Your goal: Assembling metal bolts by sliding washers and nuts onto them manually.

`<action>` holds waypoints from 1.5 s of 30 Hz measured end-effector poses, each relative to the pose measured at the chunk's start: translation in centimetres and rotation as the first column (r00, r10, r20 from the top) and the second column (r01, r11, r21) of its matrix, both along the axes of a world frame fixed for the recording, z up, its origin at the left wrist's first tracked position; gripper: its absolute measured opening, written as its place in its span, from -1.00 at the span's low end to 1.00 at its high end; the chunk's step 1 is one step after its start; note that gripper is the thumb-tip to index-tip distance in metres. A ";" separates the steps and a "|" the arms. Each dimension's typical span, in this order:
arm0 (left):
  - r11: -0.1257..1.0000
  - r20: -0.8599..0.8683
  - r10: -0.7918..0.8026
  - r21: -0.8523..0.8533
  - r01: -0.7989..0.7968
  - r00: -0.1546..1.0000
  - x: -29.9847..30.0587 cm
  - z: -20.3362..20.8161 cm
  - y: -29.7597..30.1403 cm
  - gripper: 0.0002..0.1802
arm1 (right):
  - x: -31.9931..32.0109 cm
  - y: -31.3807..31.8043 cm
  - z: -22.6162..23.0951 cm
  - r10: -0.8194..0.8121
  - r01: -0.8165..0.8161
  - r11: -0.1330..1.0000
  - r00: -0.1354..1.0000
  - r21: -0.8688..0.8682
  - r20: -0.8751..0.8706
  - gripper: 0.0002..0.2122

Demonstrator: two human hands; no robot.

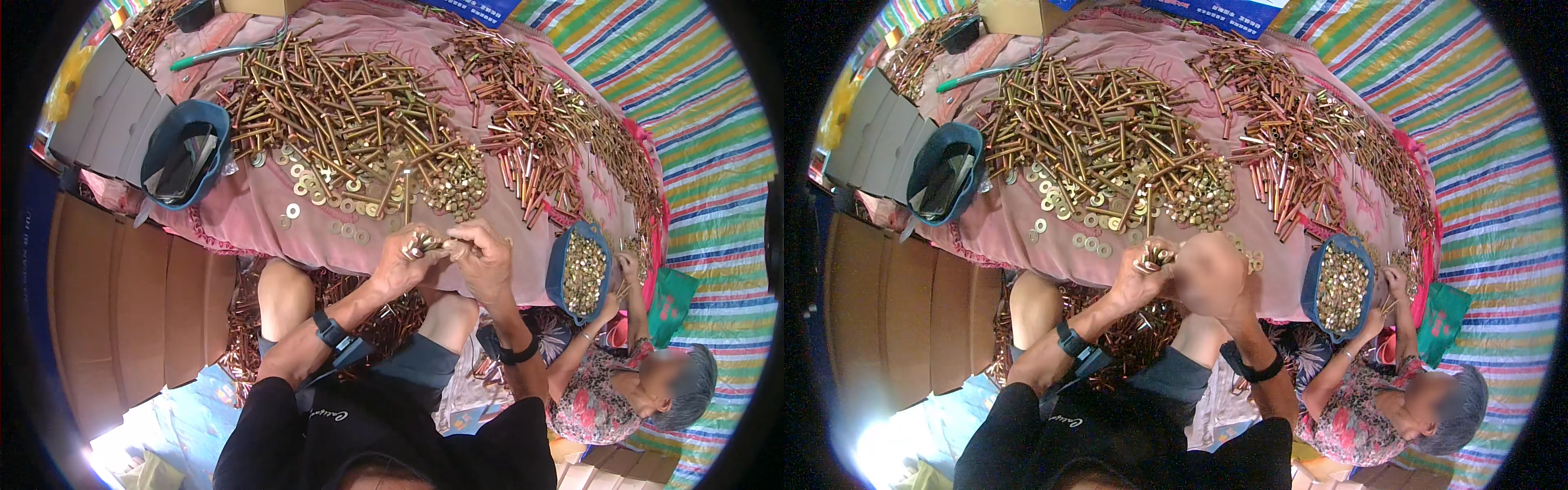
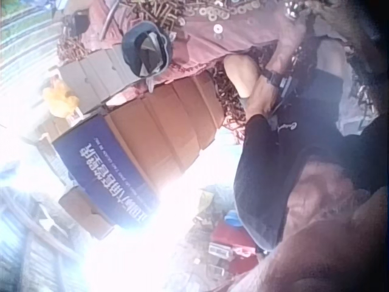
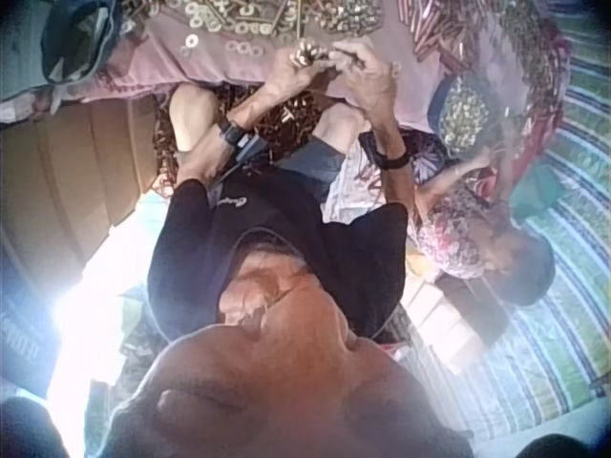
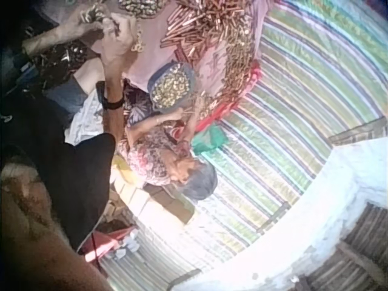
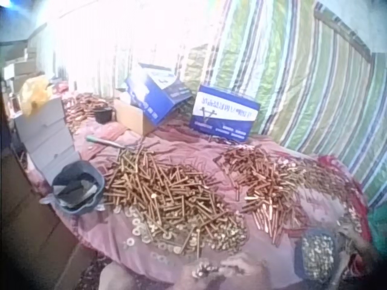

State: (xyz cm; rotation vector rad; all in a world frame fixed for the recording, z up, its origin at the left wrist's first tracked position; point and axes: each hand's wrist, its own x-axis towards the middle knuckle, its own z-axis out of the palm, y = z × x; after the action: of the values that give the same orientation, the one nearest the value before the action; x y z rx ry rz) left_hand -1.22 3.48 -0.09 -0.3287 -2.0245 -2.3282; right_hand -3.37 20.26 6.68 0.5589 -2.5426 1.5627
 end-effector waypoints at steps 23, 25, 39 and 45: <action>0.993 -0.159 0.079 -0.073 -0.092 0.984 0.3 0.8 0.1 -0.86 | 2.8 0.7 -1.0 -0.229 0.214 0.931 0.973 -0.297 -0.016 -0.77; 0.931 0.227 0.008 0.354 -0.090 0.974 0.8 1.2 0.7 -0.84 | 3.6 2.0 -0.4 -0.208 0.242 0.926 0.967 -0.288 0.145 -0.79; 0.976 -0.088 0.212 -0.038 -0.216 0.973 0.6 0.8 0.4 -0.90 | -2.1 5.9 -2.4 -0.329 0.272 0.859 0.942 0.434 0.061 -0.73; 0.975 0.071 0.200 0.079 -0.206 0.977 0.6 0.9 0.4 -0.86 | -3.7 5.0 -2.8 -0.312 0.175 0.825 0.934 0.538 0.174 -0.71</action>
State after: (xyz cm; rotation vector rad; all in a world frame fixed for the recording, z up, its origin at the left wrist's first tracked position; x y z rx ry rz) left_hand -0.63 3.84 0.78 -0.0423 -1.8760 -2.3172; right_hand -7.02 25.30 3.87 0.0472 -3.0925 0.9041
